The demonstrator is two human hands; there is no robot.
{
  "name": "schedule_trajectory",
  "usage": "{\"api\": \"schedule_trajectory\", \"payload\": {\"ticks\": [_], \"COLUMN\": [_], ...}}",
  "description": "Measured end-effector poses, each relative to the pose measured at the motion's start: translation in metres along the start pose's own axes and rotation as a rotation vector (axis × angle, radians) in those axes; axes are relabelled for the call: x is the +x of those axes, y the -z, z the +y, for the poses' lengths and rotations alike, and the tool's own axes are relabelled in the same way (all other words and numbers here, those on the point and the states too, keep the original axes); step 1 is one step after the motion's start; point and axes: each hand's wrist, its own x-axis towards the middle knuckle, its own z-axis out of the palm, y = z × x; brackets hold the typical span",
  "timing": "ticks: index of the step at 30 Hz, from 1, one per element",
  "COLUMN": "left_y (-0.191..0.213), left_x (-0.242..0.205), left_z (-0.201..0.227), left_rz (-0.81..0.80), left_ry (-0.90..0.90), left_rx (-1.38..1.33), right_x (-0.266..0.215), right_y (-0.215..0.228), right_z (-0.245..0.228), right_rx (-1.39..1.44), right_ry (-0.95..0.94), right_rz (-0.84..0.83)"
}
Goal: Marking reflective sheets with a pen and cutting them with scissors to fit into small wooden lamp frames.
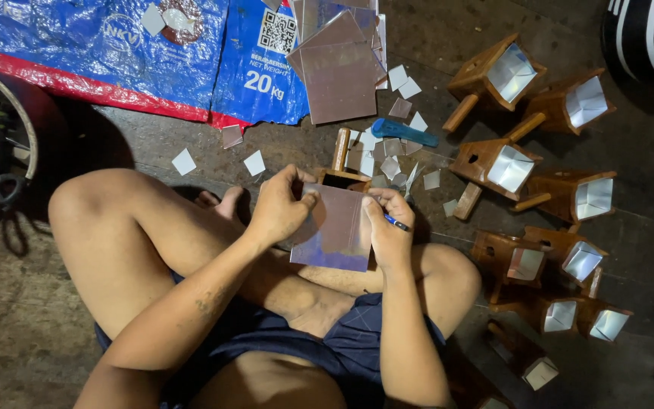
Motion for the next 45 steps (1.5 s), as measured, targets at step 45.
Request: {"api": "schedule_trajectory", "payload": {"ticks": [45], "left_y": [-0.005], "left_x": [0.002], "left_z": [-0.002], "left_rz": [0.017], "left_ry": [-0.016], "left_rx": [0.003], "right_x": [0.022], "right_y": [-0.03], "right_z": [-0.046], "right_rx": [-0.162], "right_ry": [0.589], "right_rz": [-0.221]}}
